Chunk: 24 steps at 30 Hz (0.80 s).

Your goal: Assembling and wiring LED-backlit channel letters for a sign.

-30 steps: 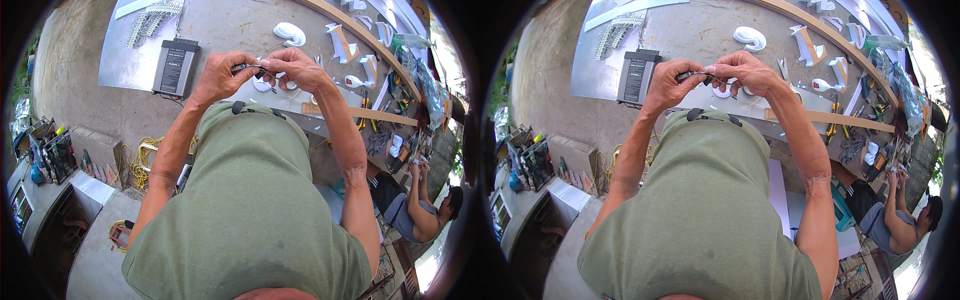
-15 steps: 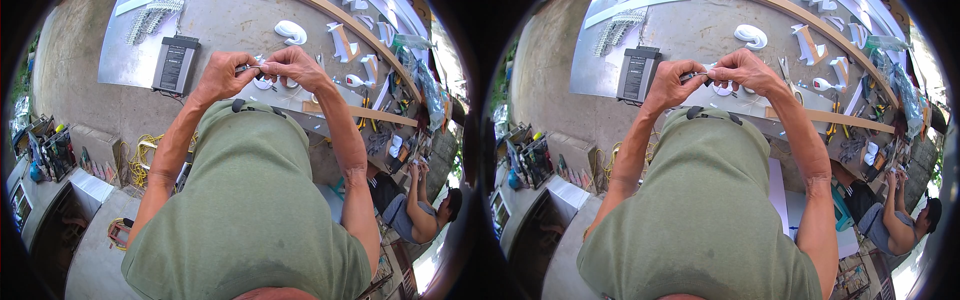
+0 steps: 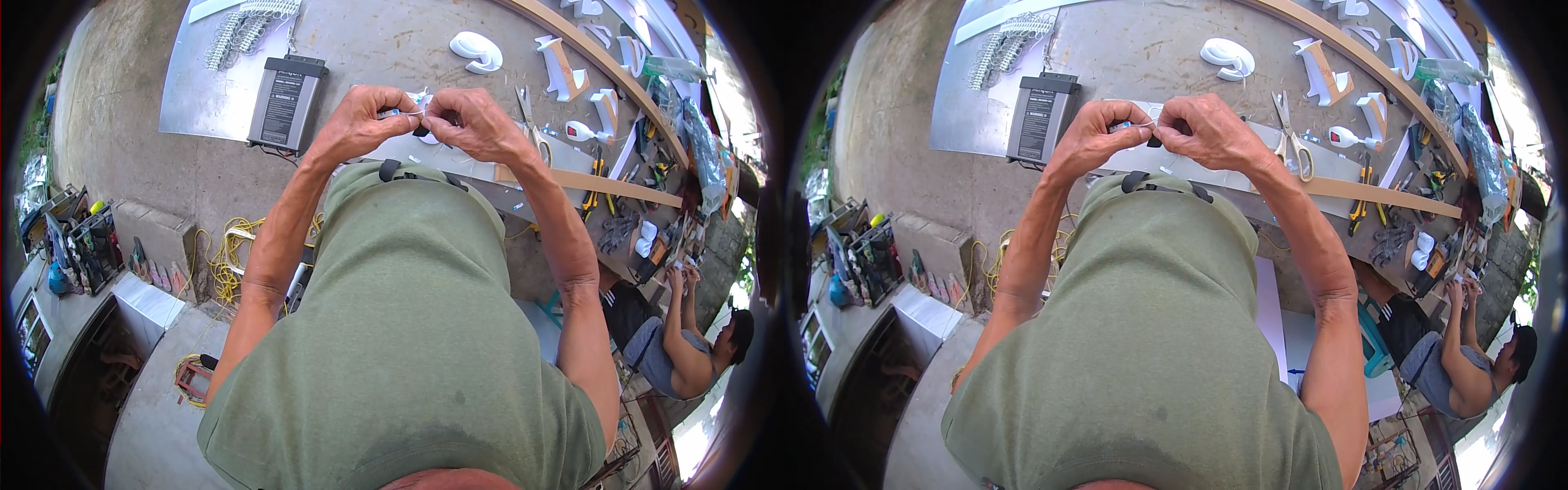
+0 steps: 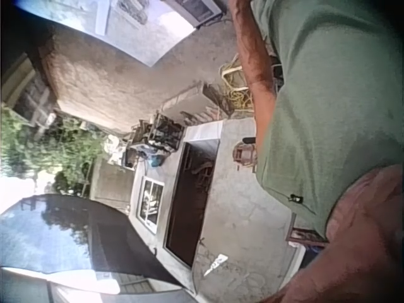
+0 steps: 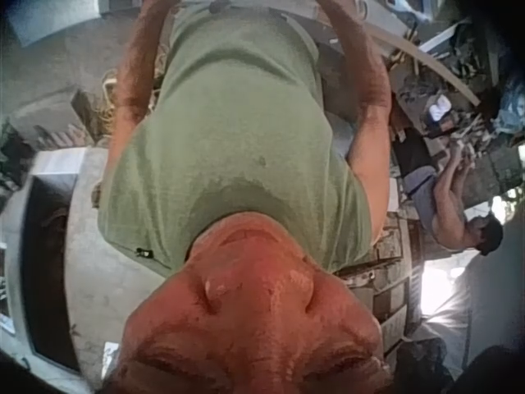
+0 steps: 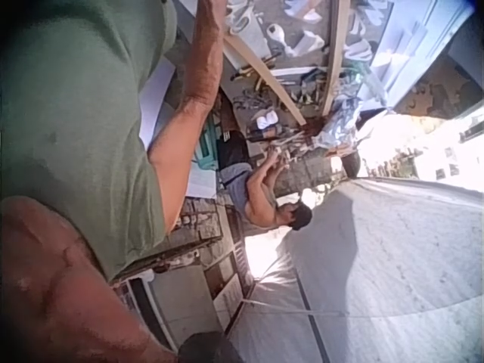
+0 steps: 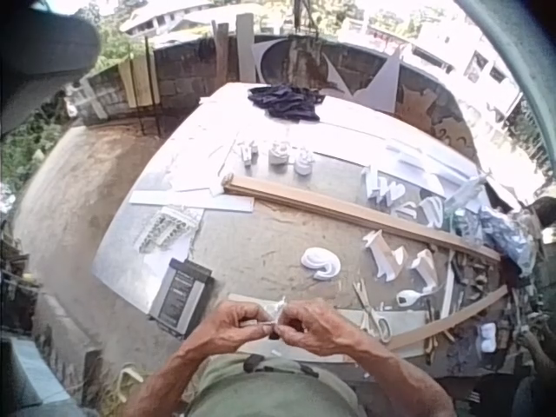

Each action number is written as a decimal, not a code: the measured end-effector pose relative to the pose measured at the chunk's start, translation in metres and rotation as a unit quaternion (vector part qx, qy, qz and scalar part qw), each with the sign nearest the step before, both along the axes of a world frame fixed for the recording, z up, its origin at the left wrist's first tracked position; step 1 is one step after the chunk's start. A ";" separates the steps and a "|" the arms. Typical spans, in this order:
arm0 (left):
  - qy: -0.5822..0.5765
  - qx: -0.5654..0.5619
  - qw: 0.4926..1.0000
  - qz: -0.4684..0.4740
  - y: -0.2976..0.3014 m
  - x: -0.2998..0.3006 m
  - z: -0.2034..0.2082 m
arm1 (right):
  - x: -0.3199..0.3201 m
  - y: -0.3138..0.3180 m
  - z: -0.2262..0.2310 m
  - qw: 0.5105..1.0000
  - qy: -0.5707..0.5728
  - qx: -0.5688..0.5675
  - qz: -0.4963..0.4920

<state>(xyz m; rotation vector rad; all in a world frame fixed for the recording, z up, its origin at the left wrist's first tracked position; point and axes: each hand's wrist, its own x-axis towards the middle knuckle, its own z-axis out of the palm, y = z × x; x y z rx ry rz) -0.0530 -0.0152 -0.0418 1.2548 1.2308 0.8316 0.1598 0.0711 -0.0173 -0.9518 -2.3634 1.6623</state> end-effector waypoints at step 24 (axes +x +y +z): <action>-0.073 -0.048 0.995 0.044 -0.002 0.009 0.000 | 0.011 -0.005 0.003 0.999 0.030 0.029 -0.017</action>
